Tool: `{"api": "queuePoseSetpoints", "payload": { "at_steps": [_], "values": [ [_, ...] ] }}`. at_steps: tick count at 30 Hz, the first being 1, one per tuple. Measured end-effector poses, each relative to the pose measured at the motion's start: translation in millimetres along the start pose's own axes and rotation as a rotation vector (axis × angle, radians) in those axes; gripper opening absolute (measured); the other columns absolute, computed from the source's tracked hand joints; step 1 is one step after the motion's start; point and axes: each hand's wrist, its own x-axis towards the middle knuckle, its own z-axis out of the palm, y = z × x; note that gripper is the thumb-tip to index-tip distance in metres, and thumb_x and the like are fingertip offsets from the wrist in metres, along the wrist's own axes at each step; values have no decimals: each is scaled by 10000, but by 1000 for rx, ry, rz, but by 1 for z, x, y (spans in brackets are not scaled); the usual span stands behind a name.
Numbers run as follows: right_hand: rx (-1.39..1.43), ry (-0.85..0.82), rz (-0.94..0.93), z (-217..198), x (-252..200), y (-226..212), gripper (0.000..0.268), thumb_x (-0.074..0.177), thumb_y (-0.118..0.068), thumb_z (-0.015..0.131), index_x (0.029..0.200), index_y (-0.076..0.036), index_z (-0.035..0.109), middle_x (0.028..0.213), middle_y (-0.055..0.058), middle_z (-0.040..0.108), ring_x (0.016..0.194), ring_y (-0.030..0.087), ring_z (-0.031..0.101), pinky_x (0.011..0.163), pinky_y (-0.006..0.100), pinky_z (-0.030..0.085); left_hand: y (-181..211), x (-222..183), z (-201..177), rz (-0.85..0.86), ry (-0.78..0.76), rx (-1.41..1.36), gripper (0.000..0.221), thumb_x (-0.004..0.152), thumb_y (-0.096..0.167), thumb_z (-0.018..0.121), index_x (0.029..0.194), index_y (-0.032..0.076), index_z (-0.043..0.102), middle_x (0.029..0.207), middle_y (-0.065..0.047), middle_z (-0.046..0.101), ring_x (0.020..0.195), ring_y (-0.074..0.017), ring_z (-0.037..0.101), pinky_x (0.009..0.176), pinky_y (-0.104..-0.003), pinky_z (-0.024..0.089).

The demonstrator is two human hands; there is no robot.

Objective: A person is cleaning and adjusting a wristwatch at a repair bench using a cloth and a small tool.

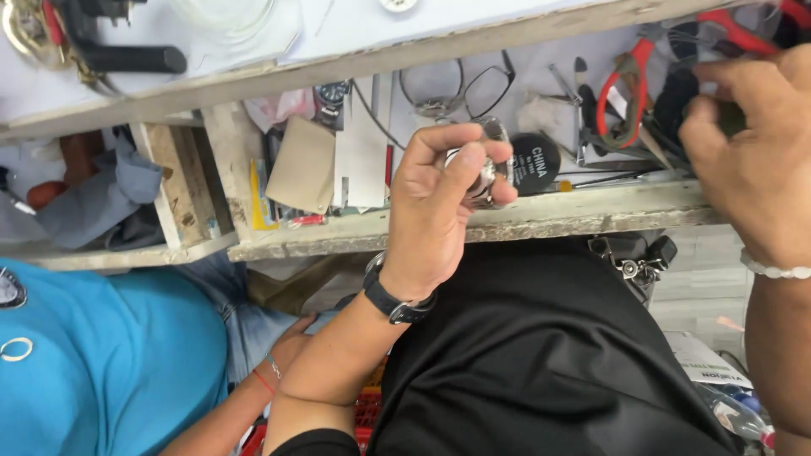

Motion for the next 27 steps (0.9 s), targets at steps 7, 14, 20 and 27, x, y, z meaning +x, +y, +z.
{"api": "queuePoseSetpoints", "payload": {
  "at_steps": [7, 14, 20, 27],
  "values": [
    [-375, -263, 19, 24, -9, 35, 815, 785, -622, 861, 1422, -116, 811, 1383, 164, 711, 1129, 324, 729, 1001, 404, 580, -2, -4, 0, 71, -26, -31, 236, 1119, 268, 539, 1230, 71, 608, 1116, -180, 717, 768, -236, 715, 766, -346, 622],
    [1, -220, 201, 25, -6, 33, 500, 949, -152, 902, 1391, 44, 776, 1333, 279, 612, 1207, 402, 601, 1096, 444, 470, -2, -1, 1, -53, 22, -40, 470, 1018, 241, 666, 1436, 77, 525, 1049, -107, 707, 611, -108, 523, 629, -235, 513],
    [-88, -284, 208, 34, -17, 56, 607, 924, -345, 902, 1414, -12, 770, 1307, 299, 635, 1184, 432, 607, 1045, 478, 483, -3, 2, -3, -107, -42, -265, 452, 1084, 245, 601, 1487, 69, 497, 1029, -99, 692, 630, -127, 533, 681, -265, 507],
    [528, -8, 181, -12, 13, -29, 340, 1272, 0, 497, 1561, 176, 472, 1568, 322, 457, 1400, 410, 484, 1227, 471, 385, -6, 2, 2, -142, -54, -300, 487, 1044, 131, 620, 1504, 56, 479, 990, -108, 667, 639, -121, 530, 718, -303, 490]
  ]
}}
